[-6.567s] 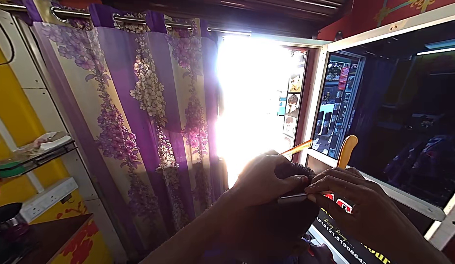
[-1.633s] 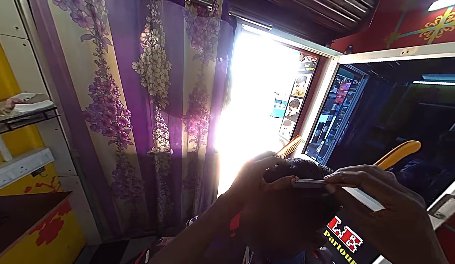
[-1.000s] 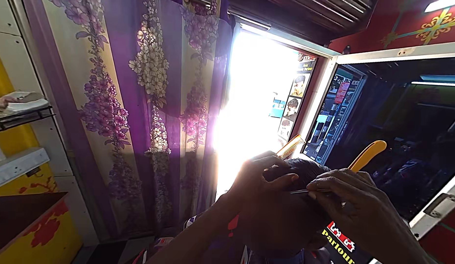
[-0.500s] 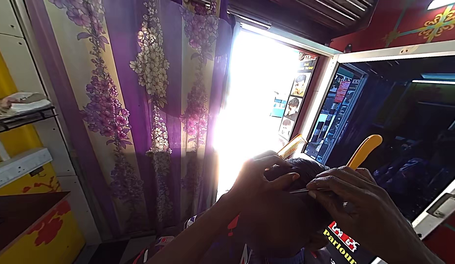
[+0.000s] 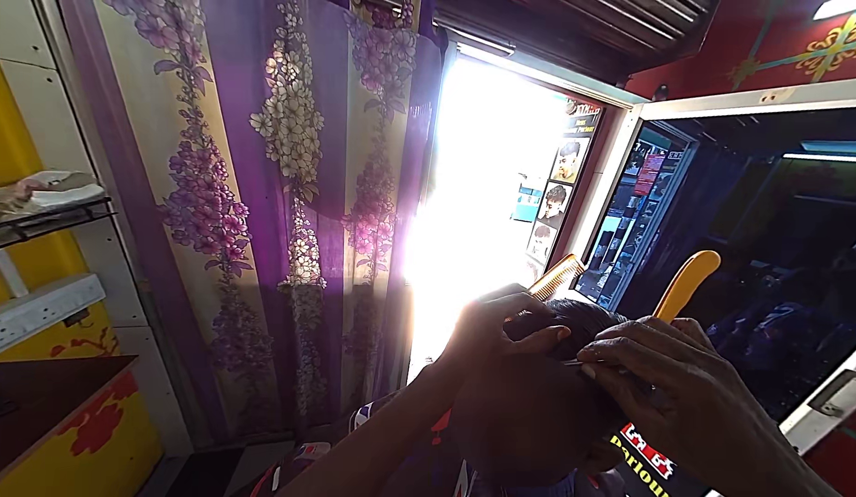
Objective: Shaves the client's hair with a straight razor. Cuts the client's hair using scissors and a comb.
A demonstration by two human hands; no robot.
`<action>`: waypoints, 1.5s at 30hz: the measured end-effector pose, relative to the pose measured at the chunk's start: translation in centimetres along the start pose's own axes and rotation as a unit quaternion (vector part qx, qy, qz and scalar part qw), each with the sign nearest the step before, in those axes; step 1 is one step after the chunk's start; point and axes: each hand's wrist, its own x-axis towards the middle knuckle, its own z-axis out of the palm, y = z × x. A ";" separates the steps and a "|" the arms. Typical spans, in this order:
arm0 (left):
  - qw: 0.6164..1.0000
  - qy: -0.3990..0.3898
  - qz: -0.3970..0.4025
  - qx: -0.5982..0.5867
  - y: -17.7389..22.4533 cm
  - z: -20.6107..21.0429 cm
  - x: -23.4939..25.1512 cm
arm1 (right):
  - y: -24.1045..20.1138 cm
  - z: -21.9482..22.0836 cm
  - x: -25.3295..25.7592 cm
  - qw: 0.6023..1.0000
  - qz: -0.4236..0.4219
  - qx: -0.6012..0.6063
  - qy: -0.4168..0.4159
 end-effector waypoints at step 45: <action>0.997 0.011 -0.071 -0.010 -1.5 -2.3 0.1 | -0.3 -2.3 1.0 0.991 0.064 0.038 0.111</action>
